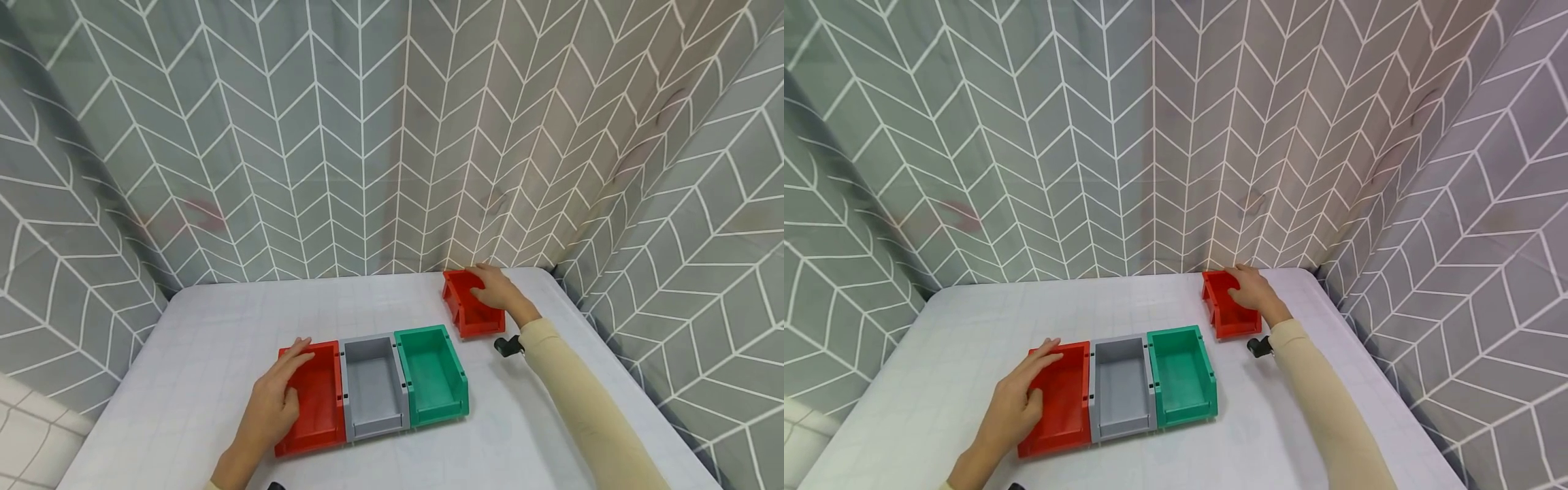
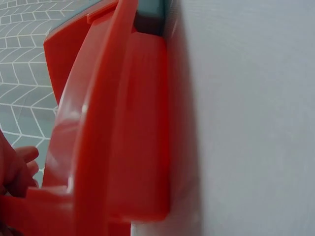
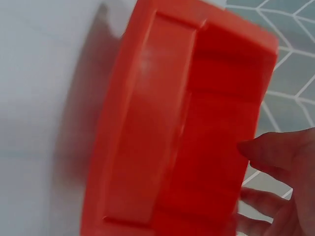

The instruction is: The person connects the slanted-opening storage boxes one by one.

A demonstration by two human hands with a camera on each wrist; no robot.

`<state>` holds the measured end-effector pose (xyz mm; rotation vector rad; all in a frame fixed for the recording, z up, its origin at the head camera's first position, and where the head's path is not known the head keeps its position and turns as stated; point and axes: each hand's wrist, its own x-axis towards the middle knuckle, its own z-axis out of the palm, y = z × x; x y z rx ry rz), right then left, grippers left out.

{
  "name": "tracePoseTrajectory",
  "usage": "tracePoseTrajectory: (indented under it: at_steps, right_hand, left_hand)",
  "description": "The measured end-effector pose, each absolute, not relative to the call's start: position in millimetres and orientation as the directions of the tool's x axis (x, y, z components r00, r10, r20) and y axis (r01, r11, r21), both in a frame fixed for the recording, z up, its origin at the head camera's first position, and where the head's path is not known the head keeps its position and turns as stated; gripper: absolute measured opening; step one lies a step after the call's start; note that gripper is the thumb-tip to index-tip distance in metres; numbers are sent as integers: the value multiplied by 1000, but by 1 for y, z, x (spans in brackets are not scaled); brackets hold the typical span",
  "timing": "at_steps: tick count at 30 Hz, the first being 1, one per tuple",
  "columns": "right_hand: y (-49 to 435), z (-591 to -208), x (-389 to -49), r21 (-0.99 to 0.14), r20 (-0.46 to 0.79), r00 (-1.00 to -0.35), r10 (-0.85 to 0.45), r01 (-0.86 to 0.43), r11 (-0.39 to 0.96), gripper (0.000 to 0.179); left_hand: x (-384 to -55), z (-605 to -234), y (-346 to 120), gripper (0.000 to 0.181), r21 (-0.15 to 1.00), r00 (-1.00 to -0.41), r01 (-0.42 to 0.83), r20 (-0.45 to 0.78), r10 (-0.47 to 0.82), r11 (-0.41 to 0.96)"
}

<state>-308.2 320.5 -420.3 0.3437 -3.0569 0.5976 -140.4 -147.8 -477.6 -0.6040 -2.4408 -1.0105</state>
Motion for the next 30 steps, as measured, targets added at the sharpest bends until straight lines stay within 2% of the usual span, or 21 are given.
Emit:
tracePoseTrajectory:
  at_steps: [7, 13, 20, 30]
  right_hand:
    - [336, -429, -316, -382, 78, -966, -246, -257, 888, 53]
    - [342, -430, -318, -439, 117, -962, -246, -272, 856, 49]
    - [345, -432, -317, -495, 142, -957, -255, -291, 819, 49]
    - [348, -436, -318, -505, 167, -956, -240, -292, 812, 49]
  left_hand:
    - [-139, -480, -145, 62, 523, -790, 536, 588, 175, 663]
    - [-138, -481, -143, 59, 529, -774, 542, 616, 144, 653]
    - [-138, -480, -142, 60, 533, -772, 548, 619, 144, 645]
    - [-138, -482, -143, 59, 524, -773, 543, 616, 148, 656]
